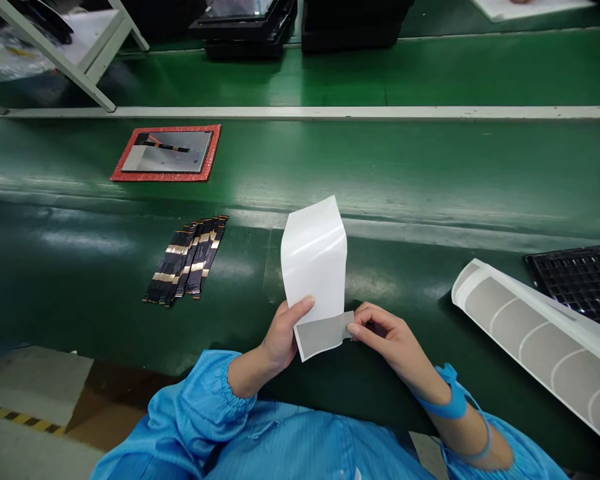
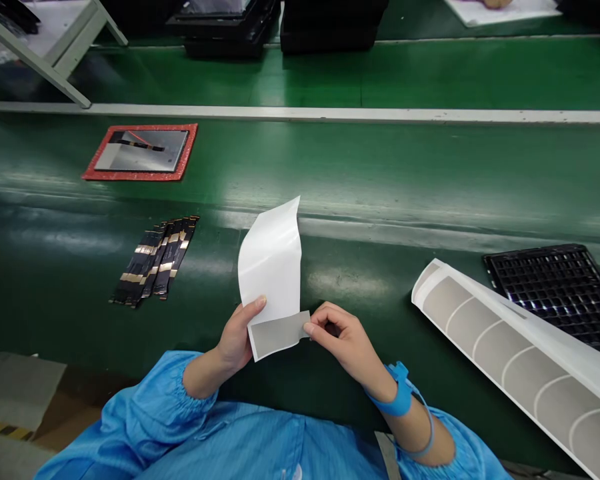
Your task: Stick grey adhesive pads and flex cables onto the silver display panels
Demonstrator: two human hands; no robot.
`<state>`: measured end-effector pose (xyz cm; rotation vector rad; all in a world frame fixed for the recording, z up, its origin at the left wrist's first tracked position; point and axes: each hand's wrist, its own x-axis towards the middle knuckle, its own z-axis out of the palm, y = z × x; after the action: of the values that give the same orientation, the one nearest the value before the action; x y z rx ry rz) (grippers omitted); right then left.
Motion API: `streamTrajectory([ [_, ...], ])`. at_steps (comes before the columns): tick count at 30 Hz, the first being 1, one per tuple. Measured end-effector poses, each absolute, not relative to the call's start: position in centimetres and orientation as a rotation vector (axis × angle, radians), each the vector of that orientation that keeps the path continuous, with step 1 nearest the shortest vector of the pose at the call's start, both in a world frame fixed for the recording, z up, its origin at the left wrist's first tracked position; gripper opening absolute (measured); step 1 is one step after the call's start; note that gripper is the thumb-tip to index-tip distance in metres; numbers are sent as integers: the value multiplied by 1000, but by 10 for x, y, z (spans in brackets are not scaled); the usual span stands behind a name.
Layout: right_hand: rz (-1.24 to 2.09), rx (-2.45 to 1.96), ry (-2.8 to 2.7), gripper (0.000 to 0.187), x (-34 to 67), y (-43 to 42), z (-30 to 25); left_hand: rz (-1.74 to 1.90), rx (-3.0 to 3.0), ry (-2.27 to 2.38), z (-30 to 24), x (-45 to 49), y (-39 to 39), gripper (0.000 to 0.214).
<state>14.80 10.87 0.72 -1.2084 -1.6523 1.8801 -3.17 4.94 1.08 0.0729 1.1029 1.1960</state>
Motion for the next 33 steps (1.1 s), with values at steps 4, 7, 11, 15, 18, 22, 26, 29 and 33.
streamTrajectory([
  [4,1887,-1202,-1676,38,148,109,8,1199,46,1065,14,-31,50,62],
  [7,1912,-1184,-1671,38,148,108,8,1145,68,967,16,-31,49,65],
  [11,1960,-1161,-1673,36,148,108,6,1099,103,893,17,-32,48,67],
  [15,1967,-1130,-1685,37,148,108,6,1069,126,875,15,-32,48,73],
  [18,1941,-1143,-1673,38,148,109,7,1077,121,870,15,-32,47,76],
  [22,1923,-1135,-1654,37,148,109,7,1113,124,876,15,-31,47,73],
  [26,1916,-1129,-1667,37,148,109,9,1135,123,893,18,-31,48,77],
  [29,1879,-1124,-1687,39,149,109,11,1176,126,918,21,-32,50,86],
  [33,1820,-1128,-1663,40,150,108,12,1212,185,857,19,-34,53,93],
])
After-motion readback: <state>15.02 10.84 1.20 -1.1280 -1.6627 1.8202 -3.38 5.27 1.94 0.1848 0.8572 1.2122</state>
